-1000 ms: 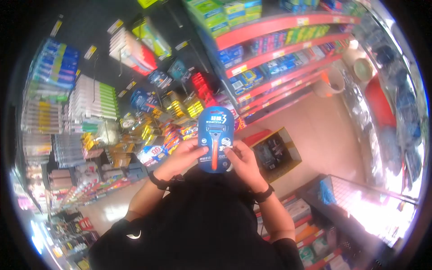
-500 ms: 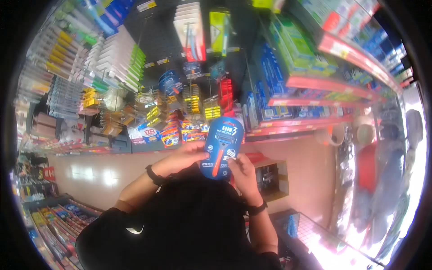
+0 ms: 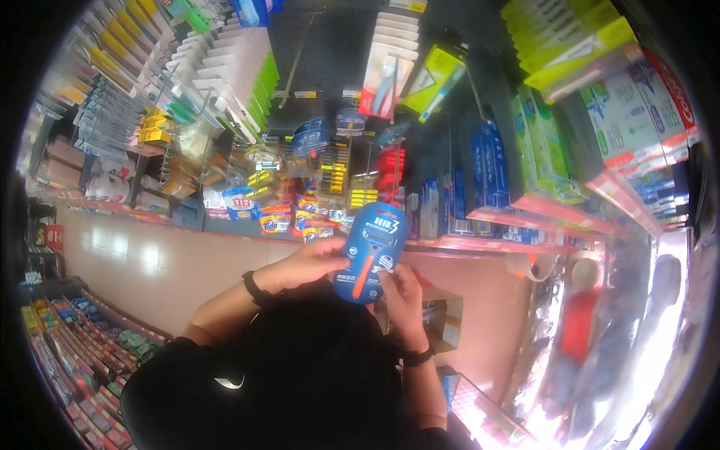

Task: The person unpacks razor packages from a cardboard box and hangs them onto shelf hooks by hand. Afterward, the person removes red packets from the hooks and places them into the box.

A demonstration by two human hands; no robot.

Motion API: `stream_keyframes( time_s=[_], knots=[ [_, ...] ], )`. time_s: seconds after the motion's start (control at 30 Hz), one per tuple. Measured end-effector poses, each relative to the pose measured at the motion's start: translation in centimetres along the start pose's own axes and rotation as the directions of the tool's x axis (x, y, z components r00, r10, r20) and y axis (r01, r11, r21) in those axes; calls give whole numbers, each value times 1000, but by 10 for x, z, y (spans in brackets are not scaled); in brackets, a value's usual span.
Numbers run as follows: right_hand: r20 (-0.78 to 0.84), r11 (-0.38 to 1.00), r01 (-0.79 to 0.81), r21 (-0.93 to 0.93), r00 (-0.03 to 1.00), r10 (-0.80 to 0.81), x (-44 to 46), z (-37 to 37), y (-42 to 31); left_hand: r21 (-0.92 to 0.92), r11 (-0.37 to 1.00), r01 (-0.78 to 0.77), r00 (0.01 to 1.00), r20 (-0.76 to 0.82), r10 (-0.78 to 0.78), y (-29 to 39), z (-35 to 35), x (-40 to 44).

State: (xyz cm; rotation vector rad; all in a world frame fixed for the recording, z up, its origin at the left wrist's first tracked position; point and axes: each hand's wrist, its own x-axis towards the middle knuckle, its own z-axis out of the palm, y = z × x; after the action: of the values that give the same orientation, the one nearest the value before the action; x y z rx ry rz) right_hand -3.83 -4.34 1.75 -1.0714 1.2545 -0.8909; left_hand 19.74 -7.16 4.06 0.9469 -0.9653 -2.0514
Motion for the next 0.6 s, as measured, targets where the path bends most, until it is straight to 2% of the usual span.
stream_keyframes(
  time_s=[0.33, 0.4, 0.43, 0.6],
  knots=[
    [-17, 1000, -3, -18, 1000, 2, 23, 30, -14, 26, 999, -34, 999, -6, 34, 8, -30, -3],
    [20, 998, 38, -47, 999, -37, 29, 32, -10, 38, 998, -41, 999, -29, 42, 9, -35, -4],
    [11, 1000, 12, -20, 1000, -12, 28, 37, -15, 32, 995, -98, 995, -27, 99, 3, -38, -2],
    [1, 998, 32, -54, 999, -32, 32, 40, -14, 60, 997, -37, 998, -47, 40, 10, -41, -3]
  ],
)
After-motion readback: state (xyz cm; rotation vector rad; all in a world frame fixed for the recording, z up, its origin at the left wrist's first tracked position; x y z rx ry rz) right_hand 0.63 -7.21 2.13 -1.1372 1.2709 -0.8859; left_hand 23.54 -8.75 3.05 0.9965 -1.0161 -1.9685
